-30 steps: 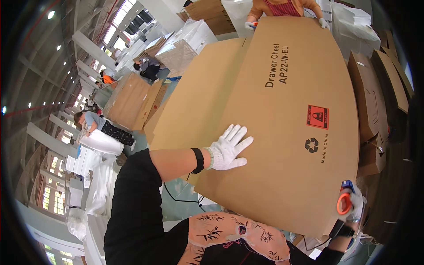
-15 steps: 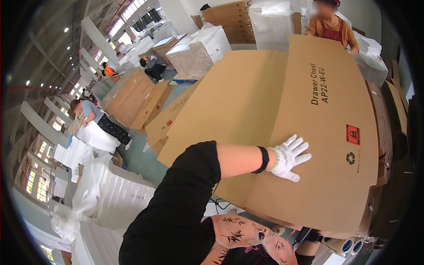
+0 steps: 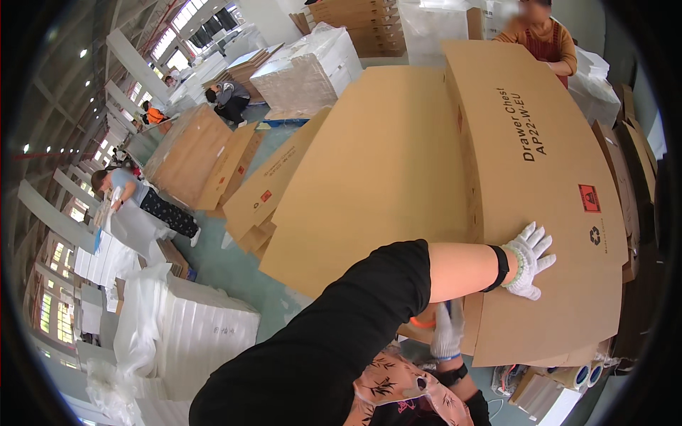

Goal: The person assembles a large cardboard box and packs it with white foam corner protectors and a flat white panel. They place the foam pieces into the box corners, insert the panel, and then close and seal the box flaps using a handheld tape dispenser.

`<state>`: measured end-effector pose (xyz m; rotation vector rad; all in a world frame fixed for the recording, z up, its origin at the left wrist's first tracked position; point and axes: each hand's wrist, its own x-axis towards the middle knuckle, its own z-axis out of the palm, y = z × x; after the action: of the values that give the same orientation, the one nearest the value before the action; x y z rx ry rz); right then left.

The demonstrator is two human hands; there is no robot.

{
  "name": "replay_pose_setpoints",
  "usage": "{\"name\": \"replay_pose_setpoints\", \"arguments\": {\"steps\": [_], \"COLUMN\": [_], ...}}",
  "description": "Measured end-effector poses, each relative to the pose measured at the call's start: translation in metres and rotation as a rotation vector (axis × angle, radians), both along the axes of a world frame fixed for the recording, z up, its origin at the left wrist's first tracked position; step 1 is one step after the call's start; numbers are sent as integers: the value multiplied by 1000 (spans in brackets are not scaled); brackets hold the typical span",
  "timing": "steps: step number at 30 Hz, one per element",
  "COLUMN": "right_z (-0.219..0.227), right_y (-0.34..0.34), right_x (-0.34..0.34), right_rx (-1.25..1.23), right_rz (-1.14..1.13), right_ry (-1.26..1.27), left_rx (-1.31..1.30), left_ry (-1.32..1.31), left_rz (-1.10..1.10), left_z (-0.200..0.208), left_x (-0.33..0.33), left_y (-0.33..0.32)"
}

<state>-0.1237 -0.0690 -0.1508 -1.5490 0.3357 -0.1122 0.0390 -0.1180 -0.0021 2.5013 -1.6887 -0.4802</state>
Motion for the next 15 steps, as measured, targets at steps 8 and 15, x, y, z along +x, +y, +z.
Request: {"name": "replay_pose_setpoints", "arguments": {"steps": [8,15], "right_z": [11,0], "right_y": [19,11], "right_x": [86,135], "right_rx": [128,-235], "right_rz": [-131,-30], "right_ry": [9,96], "left_rx": [-83,-105], "left_ry": [-20,-89], "left_rz": [-2,67], "left_z": [-9,-22], "left_x": [-11,-11], "left_y": [32,93]}}
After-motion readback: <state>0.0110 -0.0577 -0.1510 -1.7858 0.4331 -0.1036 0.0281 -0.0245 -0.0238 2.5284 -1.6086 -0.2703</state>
